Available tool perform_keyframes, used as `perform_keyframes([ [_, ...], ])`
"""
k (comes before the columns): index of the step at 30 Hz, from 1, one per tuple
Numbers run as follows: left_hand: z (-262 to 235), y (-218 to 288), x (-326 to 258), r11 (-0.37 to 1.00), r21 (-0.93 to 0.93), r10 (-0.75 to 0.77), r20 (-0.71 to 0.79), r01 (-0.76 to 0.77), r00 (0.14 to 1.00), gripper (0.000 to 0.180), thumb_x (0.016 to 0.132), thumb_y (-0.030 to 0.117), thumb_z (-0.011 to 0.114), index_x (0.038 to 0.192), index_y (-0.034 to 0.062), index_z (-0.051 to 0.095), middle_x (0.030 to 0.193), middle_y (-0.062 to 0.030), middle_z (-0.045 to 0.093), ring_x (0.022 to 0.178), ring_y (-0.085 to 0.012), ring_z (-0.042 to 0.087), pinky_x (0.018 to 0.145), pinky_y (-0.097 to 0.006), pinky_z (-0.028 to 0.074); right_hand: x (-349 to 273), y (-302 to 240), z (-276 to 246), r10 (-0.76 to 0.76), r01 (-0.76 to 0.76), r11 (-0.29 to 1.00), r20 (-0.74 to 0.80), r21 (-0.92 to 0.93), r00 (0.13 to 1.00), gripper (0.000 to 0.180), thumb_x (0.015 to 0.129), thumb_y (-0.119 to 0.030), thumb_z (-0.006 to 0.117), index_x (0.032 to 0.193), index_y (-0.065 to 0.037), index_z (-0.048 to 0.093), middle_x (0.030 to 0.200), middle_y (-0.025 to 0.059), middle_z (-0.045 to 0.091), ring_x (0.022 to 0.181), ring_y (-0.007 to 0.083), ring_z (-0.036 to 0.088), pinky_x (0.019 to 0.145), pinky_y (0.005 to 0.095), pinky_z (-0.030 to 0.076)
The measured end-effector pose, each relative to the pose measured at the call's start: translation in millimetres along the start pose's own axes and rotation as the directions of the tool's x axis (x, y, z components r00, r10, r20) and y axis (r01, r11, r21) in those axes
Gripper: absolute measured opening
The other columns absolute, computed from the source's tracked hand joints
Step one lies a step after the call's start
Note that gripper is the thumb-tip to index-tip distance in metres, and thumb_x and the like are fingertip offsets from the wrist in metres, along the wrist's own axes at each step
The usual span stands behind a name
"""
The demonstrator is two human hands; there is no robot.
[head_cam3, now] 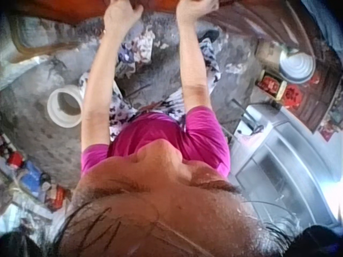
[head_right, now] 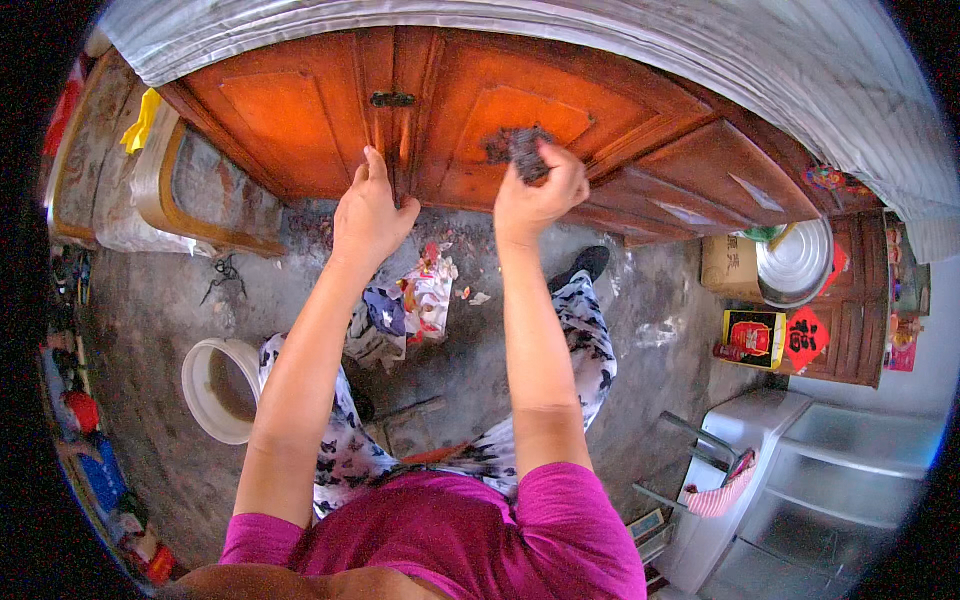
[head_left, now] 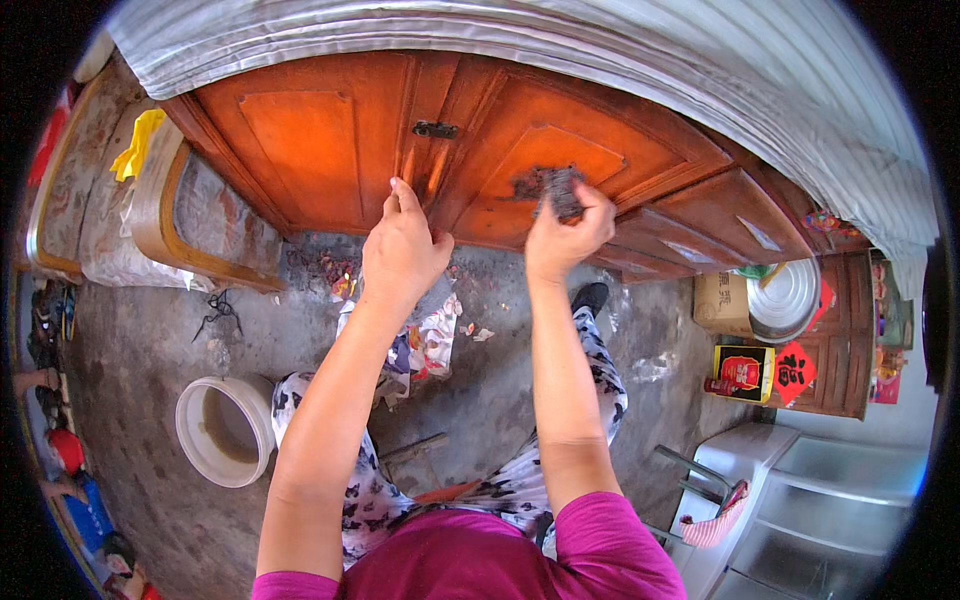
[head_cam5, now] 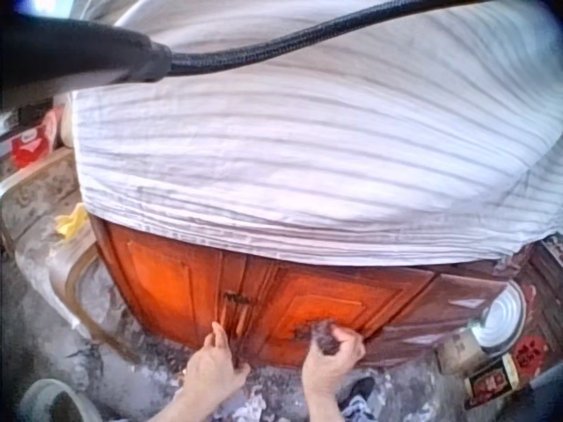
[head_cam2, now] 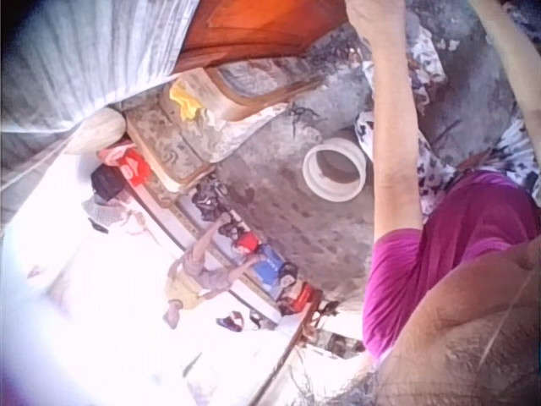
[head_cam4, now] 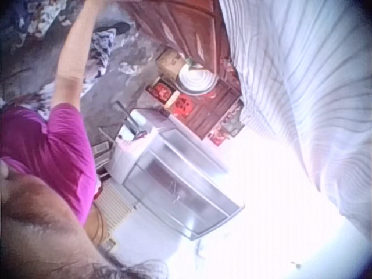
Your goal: The person scrubs a wooden cabinet door with a steel wool pad and a cloth, repeatedly dipping the pad into a bucket of water. The person wipes the surface of the cabinet door, focusing on removing residue or grime.
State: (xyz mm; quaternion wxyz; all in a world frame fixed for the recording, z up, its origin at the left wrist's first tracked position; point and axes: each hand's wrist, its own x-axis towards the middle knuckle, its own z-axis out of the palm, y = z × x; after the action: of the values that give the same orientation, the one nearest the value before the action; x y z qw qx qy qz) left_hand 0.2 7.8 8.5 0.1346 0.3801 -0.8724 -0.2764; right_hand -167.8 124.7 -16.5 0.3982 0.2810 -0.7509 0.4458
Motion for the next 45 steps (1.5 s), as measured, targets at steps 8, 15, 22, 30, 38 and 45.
perform_keyframes([
  [8,6,3,3,1.0,0.005,0.027,-0.005,-0.027,1.0,0.089,0.081,0.027,0.072,0.147,-0.0156,0.029,0.123,-0.0308,0.059,0.102,-0.0433,0.067,0.086,-0.046,0.057,-78,22,13,0.055,-0.012,0.992,0.355,-0.122,0.933,0.032,0.07,-0.011,0.083,0.097,-0.015,0.066,0.094,0.0017,0.066,0.097,0.0243,0.062,0.092,0.0402,0.037],
  [15,-3,3,1,0.999,0.029,0.013,0.03,-0.014,0.999,0.09,0.081,0.026,0.071,0.146,-0.0183,0.028,0.129,-0.0322,0.057,0.099,-0.0407,0.07,0.082,-0.044,0.059,-12,-5,8,-0.058,0.059,0.998,0.013,-0.031,0.998,0.027,0.071,-0.008,0.08,0.093,-0.019,0.068,0.091,-0.0013,0.068,0.095,0.0222,0.062,0.091,0.0411,0.037],
  [22,1,3,2,1.0,0.012,0.012,0.006,-0.012,1.0,0.09,0.081,0.027,0.073,0.148,-0.0157,0.029,0.124,-0.0305,0.059,0.102,-0.0439,0.067,0.086,-0.046,0.057,-53,10,1,-0.011,0.031,0.998,0.335,-0.053,0.942,0.033,0.069,-0.009,0.082,0.097,-0.021,0.071,0.095,-0.002,0.065,0.1,0.0207,0.061,0.094,0.0406,0.036],
  [30,-4,6,1,1.0,0.014,-0.003,0.026,0.002,1.0,0.09,0.081,0.027,0.072,0.148,-0.0156,0.028,0.127,-0.0313,0.058,0.103,-0.0438,0.067,0.086,-0.047,0.057,45,-5,-14,-0.204,0.2,0.975,-0.032,-0.098,0.979,0.028,0.074,-0.009,0.082,0.098,-0.022,0.073,0.095,-0.0038,0.069,0.097,0.0193,0.062,0.093,0.0391,0.037],
  [38,0,0,3,0.997,0.076,-0.012,0.042,0.008,0.999,0.093,0.082,0.028,0.072,0.149,-0.0163,0.025,0.131,-0.0285,0.056,0.103,-0.0385,0.068,0.085,-0.043,0.058,13,-3,-21,-0.145,0.176,0.977,0.228,-0.119,0.963,0.023,0.074,-0.01,0.079,0.092,-0.024,0.073,0.091,-0.0067,0.067,0.097,0.0167,0.061,0.094,0.0387,0.037],
  [45,-1,8,4,0.998,0.061,-0.011,0.071,0.006,0.997,0.093,0.083,0.028,0.072,0.149,-0.0162,0.025,0.131,-0.0286,0.056,0.105,-0.0382,0.068,0.086,-0.042,0.058,21,4,-11,-0.209,0.217,0.972,0.084,-0.096,0.974,0.027,0.071,-0.008,0.08,0.093,-0.02,0.069,0.094,-0.0036,0.07,0.094,0.0193,0.064,0.092,0.0395,0.038],
])
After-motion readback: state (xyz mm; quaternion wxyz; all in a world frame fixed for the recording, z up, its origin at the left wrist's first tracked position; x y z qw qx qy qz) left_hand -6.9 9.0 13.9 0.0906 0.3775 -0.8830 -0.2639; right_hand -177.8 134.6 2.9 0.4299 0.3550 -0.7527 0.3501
